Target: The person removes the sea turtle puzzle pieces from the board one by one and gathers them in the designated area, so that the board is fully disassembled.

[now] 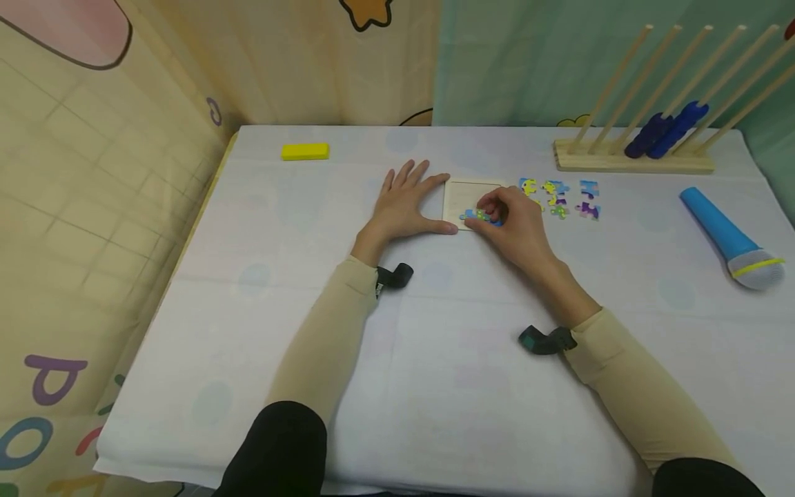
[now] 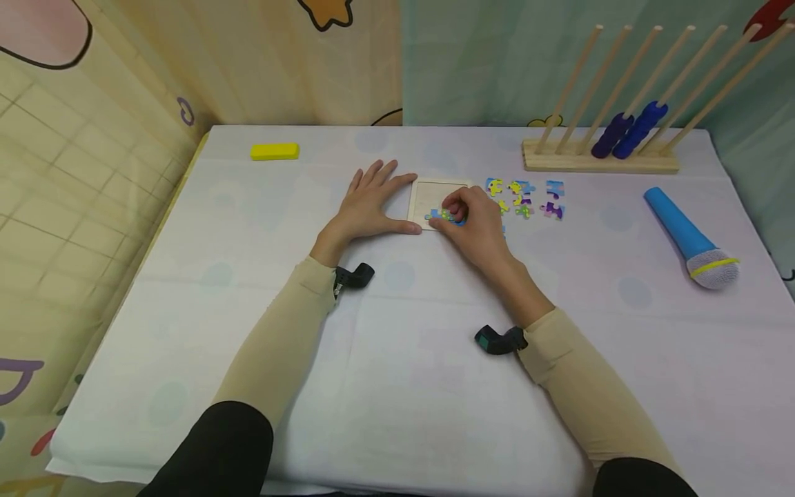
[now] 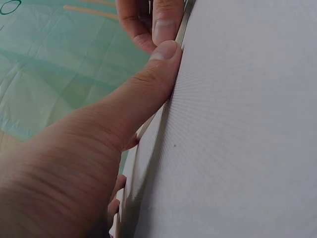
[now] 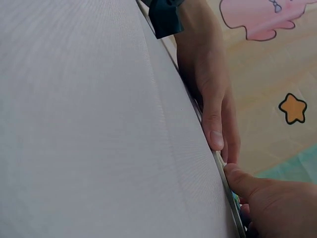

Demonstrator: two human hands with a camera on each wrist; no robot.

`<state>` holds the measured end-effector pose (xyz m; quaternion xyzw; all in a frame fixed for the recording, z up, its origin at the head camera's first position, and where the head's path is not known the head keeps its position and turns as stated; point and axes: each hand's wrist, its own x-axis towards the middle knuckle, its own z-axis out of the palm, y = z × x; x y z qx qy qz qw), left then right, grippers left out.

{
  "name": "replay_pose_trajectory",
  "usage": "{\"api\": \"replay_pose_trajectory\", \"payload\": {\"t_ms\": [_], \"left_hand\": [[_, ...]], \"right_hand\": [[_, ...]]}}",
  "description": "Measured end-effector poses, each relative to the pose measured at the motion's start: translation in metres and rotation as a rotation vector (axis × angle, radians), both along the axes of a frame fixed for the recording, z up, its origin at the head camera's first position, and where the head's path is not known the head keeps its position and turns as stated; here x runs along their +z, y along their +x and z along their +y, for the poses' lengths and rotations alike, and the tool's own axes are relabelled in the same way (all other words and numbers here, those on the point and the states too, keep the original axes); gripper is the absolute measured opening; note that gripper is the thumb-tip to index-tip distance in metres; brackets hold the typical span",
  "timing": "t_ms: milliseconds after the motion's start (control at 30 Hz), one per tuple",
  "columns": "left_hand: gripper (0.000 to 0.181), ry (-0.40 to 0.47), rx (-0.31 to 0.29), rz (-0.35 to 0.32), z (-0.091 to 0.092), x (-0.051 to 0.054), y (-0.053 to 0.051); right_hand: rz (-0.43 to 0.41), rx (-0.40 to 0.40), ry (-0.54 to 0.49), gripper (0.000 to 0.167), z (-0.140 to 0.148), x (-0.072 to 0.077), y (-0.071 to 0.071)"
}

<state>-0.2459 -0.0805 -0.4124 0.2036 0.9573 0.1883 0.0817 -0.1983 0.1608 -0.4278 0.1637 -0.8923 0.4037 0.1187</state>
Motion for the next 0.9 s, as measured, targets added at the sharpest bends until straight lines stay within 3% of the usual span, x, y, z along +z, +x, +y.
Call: {"api": "replay_pose_trajectory", "payload": {"t_ms": [367, 733, 900], "left_hand": [[0.107, 0.002, 0.005, 0.006, 0.0005, -0.0014, -0.0008], [0.107, 0.008, 0.018, 0.013, 0.0015, -0.0022, 0.0006], [0.107, 0.004, 0.022, 0.004, 0.0011, -0.002, 0.001]], "right_hand": [[-0.014, -0.006, 0.014, 0.031, 0.0006, 0.0005, -0.0004], [0.021, -0.01, -0.135, 0.019, 0.0003, 0.0024, 0.003], [-0.031, -0.054, -0.208, 0.02, 0.0028, 0.0089, 0.008]]}}
